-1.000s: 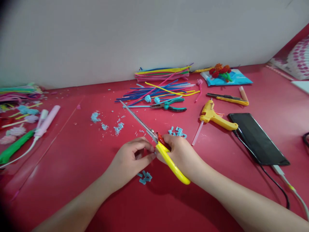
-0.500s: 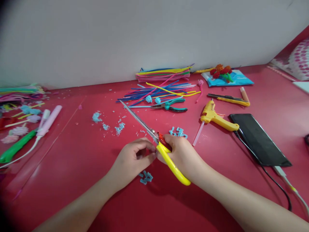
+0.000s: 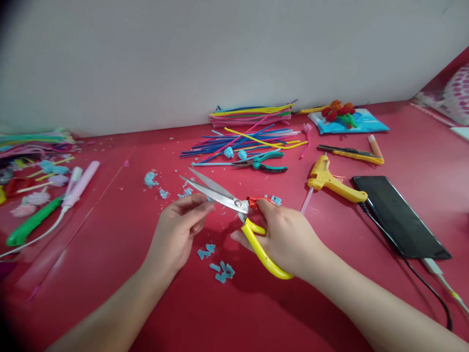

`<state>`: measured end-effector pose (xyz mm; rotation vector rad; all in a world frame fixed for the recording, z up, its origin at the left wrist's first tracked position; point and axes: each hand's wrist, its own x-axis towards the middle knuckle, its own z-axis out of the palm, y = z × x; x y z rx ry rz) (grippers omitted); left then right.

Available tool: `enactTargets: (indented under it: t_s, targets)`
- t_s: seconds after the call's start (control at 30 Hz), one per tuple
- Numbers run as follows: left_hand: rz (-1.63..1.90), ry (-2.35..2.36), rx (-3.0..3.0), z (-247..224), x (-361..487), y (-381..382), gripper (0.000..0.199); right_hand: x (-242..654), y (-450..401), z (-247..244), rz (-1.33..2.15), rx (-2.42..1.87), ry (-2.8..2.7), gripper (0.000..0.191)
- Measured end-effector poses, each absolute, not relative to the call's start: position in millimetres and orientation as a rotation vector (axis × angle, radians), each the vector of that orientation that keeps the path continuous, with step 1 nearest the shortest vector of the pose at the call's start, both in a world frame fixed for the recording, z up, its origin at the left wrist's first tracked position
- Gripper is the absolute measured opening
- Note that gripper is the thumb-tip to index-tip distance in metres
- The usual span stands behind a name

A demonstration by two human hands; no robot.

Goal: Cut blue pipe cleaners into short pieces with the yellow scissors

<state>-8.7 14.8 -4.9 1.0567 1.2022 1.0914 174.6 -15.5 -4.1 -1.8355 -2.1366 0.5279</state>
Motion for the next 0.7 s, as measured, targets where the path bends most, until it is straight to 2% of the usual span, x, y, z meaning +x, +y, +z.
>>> enactTargets:
  t_s: [0.37,0.7]
  targets:
    - [1.255,1.073,0.845,-0.9,-16.0,17.6,0.005,174.4,-18.8,-27.1,0.111,-1.853,-2.402,0.032]
    - [1.241,1.068,0.860,-2.0,-15.9,16.5,0.002,175.2,-19.3,-27.5,-0.015,-1.780,-2.413,0.031]
